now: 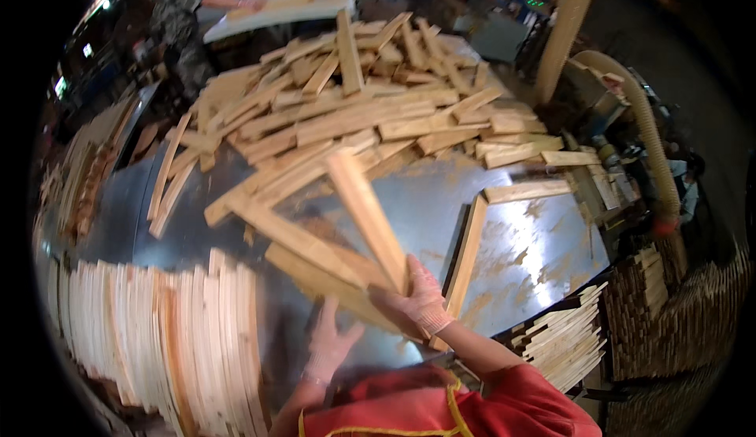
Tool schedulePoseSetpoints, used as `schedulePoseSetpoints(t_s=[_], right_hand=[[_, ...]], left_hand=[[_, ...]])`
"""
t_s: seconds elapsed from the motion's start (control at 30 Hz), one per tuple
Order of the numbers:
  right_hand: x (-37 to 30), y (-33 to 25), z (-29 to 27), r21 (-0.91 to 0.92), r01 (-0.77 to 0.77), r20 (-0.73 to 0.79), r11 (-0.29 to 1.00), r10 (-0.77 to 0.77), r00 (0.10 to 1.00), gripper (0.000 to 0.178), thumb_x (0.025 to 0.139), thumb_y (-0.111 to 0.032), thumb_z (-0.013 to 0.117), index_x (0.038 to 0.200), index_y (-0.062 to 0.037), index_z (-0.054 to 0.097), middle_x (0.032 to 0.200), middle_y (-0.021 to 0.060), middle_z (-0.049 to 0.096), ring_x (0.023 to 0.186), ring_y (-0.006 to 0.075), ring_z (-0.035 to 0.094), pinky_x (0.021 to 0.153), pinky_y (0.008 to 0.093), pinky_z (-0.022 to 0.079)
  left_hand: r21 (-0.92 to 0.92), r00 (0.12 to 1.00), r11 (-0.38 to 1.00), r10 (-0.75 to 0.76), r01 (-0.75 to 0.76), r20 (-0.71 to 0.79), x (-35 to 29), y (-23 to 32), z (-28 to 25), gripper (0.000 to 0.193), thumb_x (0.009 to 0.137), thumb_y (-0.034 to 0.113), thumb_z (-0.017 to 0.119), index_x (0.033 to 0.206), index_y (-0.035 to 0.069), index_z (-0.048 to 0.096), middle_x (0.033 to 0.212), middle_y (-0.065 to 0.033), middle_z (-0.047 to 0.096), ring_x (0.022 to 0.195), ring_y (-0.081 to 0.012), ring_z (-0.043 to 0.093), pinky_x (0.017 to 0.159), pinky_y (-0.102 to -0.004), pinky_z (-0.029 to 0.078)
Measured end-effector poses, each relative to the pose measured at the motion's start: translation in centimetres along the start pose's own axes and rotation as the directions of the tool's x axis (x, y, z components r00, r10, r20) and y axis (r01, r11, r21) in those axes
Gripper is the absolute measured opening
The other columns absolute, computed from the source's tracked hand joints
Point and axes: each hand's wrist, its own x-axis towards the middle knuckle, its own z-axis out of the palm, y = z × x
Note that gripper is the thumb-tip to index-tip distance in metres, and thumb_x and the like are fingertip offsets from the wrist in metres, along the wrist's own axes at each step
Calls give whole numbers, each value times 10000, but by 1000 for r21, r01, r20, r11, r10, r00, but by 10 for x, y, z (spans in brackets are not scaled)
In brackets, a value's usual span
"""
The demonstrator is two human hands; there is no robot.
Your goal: The person picks up individual wooden planks from a large pile on a metal table and stacks them neatly on the left side. The person wears pink gloves and a red apron while sorting the wood pieces.
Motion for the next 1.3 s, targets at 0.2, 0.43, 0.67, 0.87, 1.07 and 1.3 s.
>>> schedulePoseSetpoints(t_s=[0.2,0.43,0.67,0.87,1.07,1.3], right_hand=[[-24,-59,55,312,429,396,848,-526,752,932,853,-476,830,1570,-18,449,1431,258,583,1325,463,552,1154,481,446],[60,-43,85,-232,449,265,863,-388,883,790,855,-385,801,1523,-102,487,1506,188,519,1400,395,487,1170,501,392],[84,-66,108,-253,264,445,931,-131,886,741,830,-341,817,1466,-81,540,1397,183,638,1259,380,626,1056,428,501],[-80,-82,116,463,-122,565,878,-186,804,843,871,-358,804,1556,15,486,1478,240,622,1317,404,634,1130,396,498],[-104,-49,128,209,326,500,922,-387,775,851,870,-373,807,1572,-47,453,1434,222,592,1338,418,564,1135,499,458],[-46,-19,66,-353,185,437,917,-13,900,829,810,-382,833,1512,-109,486,1355,186,622,1277,406,591,1073,494,485]], left_hand=[[-789,890,615,-359,-3,-283,27,-17,-9,427,901,151,796,1257,-49,667,1042,-98,711,891,-226,711,776,-378,606],[573,801,581,-270,578,-535,-46,-85,-98,691,865,339,792,1452,53,565,1324,-159,640,1233,-362,617,1061,-509,505],[801,866,332,-142,499,-480,-63,-94,-127,919,854,470,788,1615,126,404,1606,-122,429,1488,-366,386,1234,-550,312],[198,880,951,-124,238,-459,-47,-74,-89,650,894,401,824,1391,50,594,1163,-164,693,1093,-340,669,988,-481,539],[-146,871,901,-432,408,-233,-51,-92,-97,564,875,286,813,1294,-53,648,1169,-227,705,1103,-382,681,979,-444,539],[799,888,388,-163,459,-430,-123,-91,-102,723,925,327,721,1553,47,499,1698,-133,363,1561,-386,321,1243,-526,316]])
